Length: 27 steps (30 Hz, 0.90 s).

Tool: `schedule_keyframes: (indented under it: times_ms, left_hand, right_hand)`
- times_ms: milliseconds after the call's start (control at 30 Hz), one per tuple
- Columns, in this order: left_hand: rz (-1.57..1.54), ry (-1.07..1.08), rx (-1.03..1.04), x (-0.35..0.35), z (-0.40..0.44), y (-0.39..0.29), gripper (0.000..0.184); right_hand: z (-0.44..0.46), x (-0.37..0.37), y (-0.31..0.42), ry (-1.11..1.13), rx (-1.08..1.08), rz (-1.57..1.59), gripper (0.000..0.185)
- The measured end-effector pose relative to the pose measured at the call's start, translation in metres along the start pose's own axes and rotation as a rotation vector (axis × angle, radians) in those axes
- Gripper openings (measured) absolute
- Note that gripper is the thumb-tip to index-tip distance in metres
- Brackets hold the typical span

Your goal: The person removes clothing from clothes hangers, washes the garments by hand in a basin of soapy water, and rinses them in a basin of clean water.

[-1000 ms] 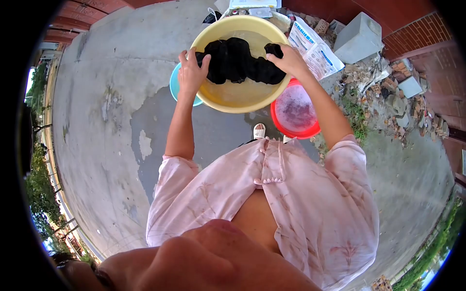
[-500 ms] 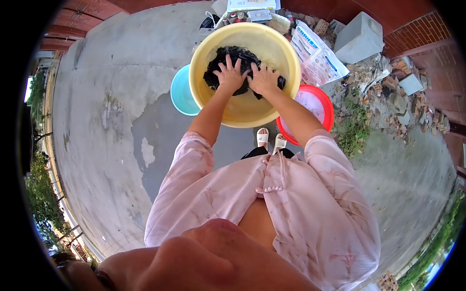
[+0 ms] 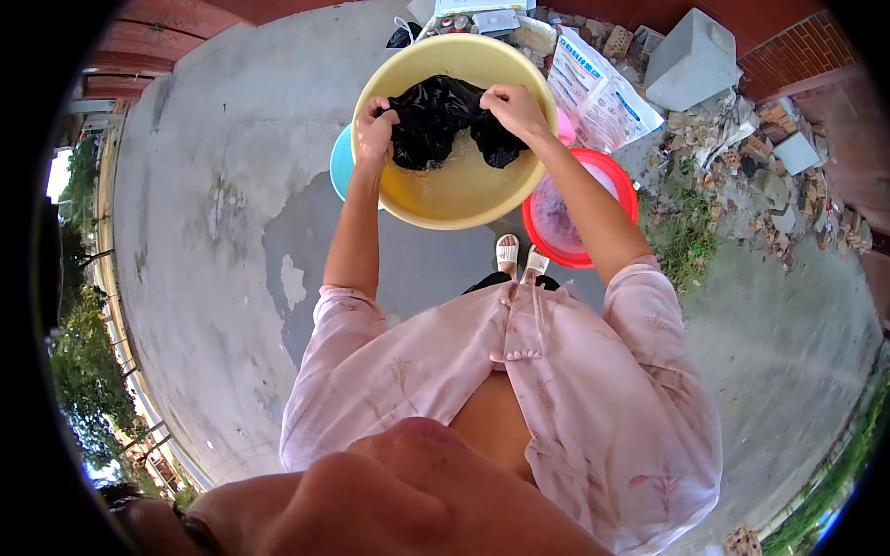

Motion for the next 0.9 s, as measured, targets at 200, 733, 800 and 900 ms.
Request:
schedule_keyframes:
  times_ms: [200,733,800,900]
  left_hand:
    - [0.068,0.061,0.113,-0.016,-0.041,-0.028,0.017]
    - [1.475,0.515,0.02,0.063,-0.032,0.075,0.08]
    - [1.335,0.488,-0.021,0.052,-0.024,0.072,0.078]
    - [0.607,0.395,-0.225,0.032,-0.002,0.062,0.065]
  right_hand:
    - [-0.042,-0.003,-0.001,-0.048,-0.113,-0.08,0.023]
    - [-0.006,0.088,-0.017,-0.019,0.082,-0.938,0.055]
    - [0.004,0.076,-0.015,-0.17,-0.036,-0.897,0.045]
    - [0.035,0.031,-0.015,-0.151,0.11,-0.306,0.045]
Point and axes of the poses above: each hand's wrist, its own z-axis towards the middle knuckle, its own x-axis out of the palm, y = z × x, the point moved 2 cm from there along z, towards the middle knuckle, and after that the axes turned 9 degrees about x, right-handed, at the moved point
